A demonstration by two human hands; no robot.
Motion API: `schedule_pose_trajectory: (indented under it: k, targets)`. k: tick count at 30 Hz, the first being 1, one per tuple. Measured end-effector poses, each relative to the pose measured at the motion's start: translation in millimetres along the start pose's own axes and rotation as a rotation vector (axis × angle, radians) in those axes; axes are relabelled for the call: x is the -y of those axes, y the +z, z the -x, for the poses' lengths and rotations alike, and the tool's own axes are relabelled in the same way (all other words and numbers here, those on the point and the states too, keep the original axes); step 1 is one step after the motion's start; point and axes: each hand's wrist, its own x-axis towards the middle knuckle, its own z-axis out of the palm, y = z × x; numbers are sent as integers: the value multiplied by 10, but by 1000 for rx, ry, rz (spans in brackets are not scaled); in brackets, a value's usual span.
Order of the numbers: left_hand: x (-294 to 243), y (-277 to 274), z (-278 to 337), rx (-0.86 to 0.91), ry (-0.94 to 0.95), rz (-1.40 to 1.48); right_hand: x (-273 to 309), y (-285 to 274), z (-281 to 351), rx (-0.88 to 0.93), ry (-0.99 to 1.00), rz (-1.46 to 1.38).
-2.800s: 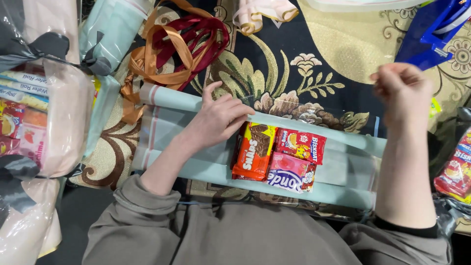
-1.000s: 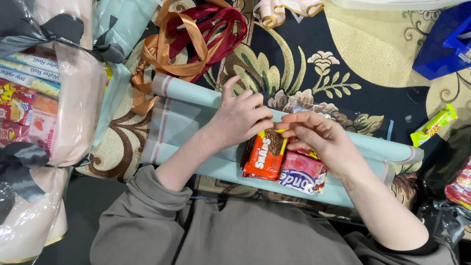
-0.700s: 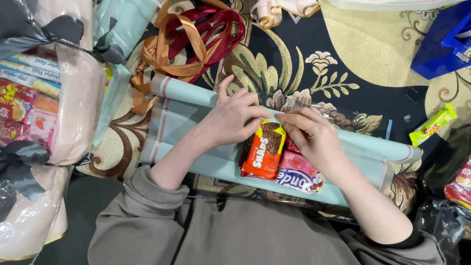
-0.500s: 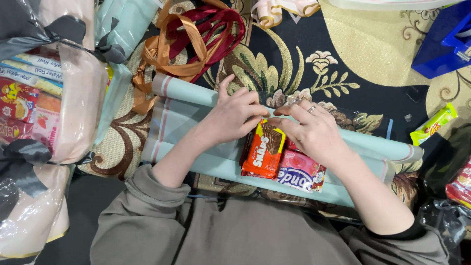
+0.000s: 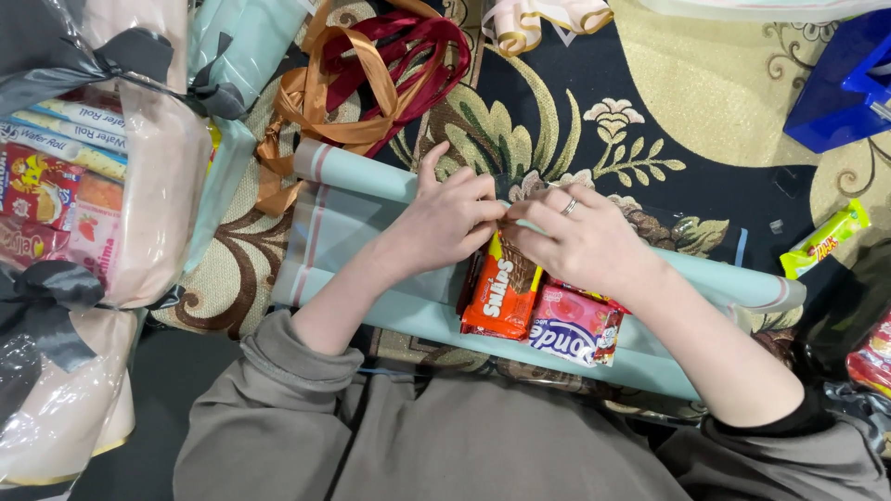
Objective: Wrapping snack packages in decorative blue paper to create a gift arrangement
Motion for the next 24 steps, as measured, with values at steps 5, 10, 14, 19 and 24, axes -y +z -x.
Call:
schedule_pose_trajectory:
  k: [5, 10, 14, 19, 24]
  targets:
    - [-49, -53, -1, -24, 10, 0, 46, 338, 296, -43, 319, -237]
    - [-76, -87, 4, -45, 24, -20, 66, 317, 290, -39, 503, -480]
    - [-44, -40, 13, -37, 21, -14, 147, 247, 273, -13, 318, -290]
    - [-79, -64, 19, -47, 40, -22, 199, 41, 197, 16, 162, -177]
    - [-169, -75, 16, -52, 4, -23, 4, -127, 341, 2, 482, -484]
